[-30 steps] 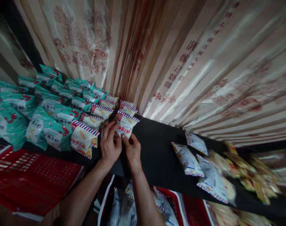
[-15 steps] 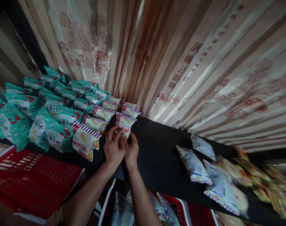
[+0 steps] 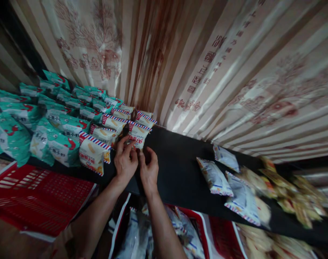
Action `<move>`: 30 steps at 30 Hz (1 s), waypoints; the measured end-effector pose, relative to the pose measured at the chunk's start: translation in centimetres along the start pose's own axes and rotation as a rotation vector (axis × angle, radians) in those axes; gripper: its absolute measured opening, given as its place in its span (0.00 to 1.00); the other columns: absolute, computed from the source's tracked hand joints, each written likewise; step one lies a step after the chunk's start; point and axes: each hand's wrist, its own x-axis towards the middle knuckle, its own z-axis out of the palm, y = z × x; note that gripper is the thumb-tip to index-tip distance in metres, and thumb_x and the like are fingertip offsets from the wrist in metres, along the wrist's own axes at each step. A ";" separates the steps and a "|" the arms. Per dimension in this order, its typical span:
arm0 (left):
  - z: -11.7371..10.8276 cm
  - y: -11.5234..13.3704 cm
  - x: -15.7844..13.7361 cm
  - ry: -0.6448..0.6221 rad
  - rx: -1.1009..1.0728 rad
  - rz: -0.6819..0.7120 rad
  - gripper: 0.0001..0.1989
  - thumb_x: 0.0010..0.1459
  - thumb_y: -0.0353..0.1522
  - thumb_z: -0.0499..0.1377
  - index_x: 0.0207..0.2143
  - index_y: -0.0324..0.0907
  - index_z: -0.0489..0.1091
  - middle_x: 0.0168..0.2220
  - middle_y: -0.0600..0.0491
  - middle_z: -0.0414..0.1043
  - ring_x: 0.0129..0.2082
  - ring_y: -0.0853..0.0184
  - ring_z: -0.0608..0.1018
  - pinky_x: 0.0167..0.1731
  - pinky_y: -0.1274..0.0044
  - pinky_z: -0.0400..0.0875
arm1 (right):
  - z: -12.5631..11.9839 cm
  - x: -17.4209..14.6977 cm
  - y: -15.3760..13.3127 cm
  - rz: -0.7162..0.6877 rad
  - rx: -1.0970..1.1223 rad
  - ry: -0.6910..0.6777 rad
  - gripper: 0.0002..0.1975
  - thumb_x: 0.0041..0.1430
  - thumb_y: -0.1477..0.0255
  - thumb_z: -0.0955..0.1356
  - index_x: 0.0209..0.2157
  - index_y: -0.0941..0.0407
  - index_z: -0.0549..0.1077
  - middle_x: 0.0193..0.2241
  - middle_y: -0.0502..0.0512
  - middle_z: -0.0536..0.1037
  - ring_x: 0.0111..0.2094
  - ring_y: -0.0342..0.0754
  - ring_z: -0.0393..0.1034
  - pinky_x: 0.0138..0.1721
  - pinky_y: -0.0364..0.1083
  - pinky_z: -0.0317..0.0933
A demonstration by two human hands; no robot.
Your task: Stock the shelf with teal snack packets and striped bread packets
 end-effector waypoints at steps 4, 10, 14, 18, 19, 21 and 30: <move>-0.4 -0.1 -0.5 0.008 -0.072 0.084 0.17 0.51 0.20 0.51 0.40 0.42 0.72 0.47 0.48 0.69 0.45 0.66 0.73 0.45 0.75 0.70 | -4.2 -4.2 0.5 -0.056 -0.109 0.124 0.20 0.56 0.58 0.63 0.45 0.58 0.70 0.44 0.59 0.74 0.46 0.51 0.68 0.50 0.52 0.60; -1.2 0.0 -2.0 -0.067 -0.105 0.155 0.14 0.53 0.21 0.49 0.34 0.41 0.72 0.37 0.50 0.73 0.40 0.68 0.75 0.45 0.76 0.69 | -12.6 -12.1 2.8 0.004 -0.233 0.235 0.18 0.58 0.61 0.63 0.44 0.57 0.70 0.43 0.60 0.73 0.45 0.52 0.68 0.49 0.54 0.60; -2.2 0.6 -3.7 -0.147 -0.102 0.223 0.14 0.54 0.21 0.49 0.32 0.41 0.72 0.35 0.51 0.74 0.37 0.69 0.76 0.42 0.78 0.69 | -16.9 -17.1 5.4 0.060 -0.354 0.197 0.18 0.58 0.60 0.62 0.43 0.57 0.71 0.41 0.61 0.74 0.45 0.53 0.68 0.49 0.56 0.61; -4.0 1.9 -5.6 -0.262 -0.117 0.240 0.14 0.54 0.21 0.48 0.32 0.41 0.72 0.36 0.52 0.73 0.38 0.70 0.75 0.42 0.78 0.69 | -19.6 -20.4 8.3 -0.003 -0.510 0.070 0.17 0.58 0.59 0.61 0.38 0.56 0.73 0.44 0.63 0.73 0.47 0.55 0.68 0.48 0.57 0.63; -4.6 2.3 -6.3 -0.313 -0.112 0.238 0.14 0.54 0.21 0.48 0.33 0.41 0.72 0.36 0.52 0.73 0.38 0.70 0.75 0.42 0.78 0.69 | -20.1 -20.9 9.1 -0.013 -0.562 0.052 0.18 0.58 0.59 0.61 0.38 0.56 0.74 0.45 0.64 0.73 0.47 0.56 0.68 0.49 0.58 0.62; -6.1 3.2 -8.2 -0.447 -0.082 0.231 0.14 0.55 0.21 0.48 0.35 0.41 0.72 0.37 0.52 0.73 0.39 0.69 0.74 0.43 0.77 0.68 | -20.8 -21.6 10.5 -0.017 -0.658 0.016 0.20 0.57 0.57 0.60 0.38 0.56 0.75 0.46 0.65 0.73 0.48 0.58 0.67 0.50 0.60 0.60; -14.0 6.2 -22.9 -1.148 0.015 0.272 0.14 0.60 0.27 0.47 0.42 0.43 0.70 0.42 0.51 0.71 0.44 0.67 0.71 0.45 0.77 0.68 | -20.6 -23.7 13.2 -0.017 -0.782 -0.121 0.16 0.54 0.59 0.64 0.40 0.51 0.75 0.50 0.58 0.71 0.53 0.59 0.64 0.50 0.57 0.61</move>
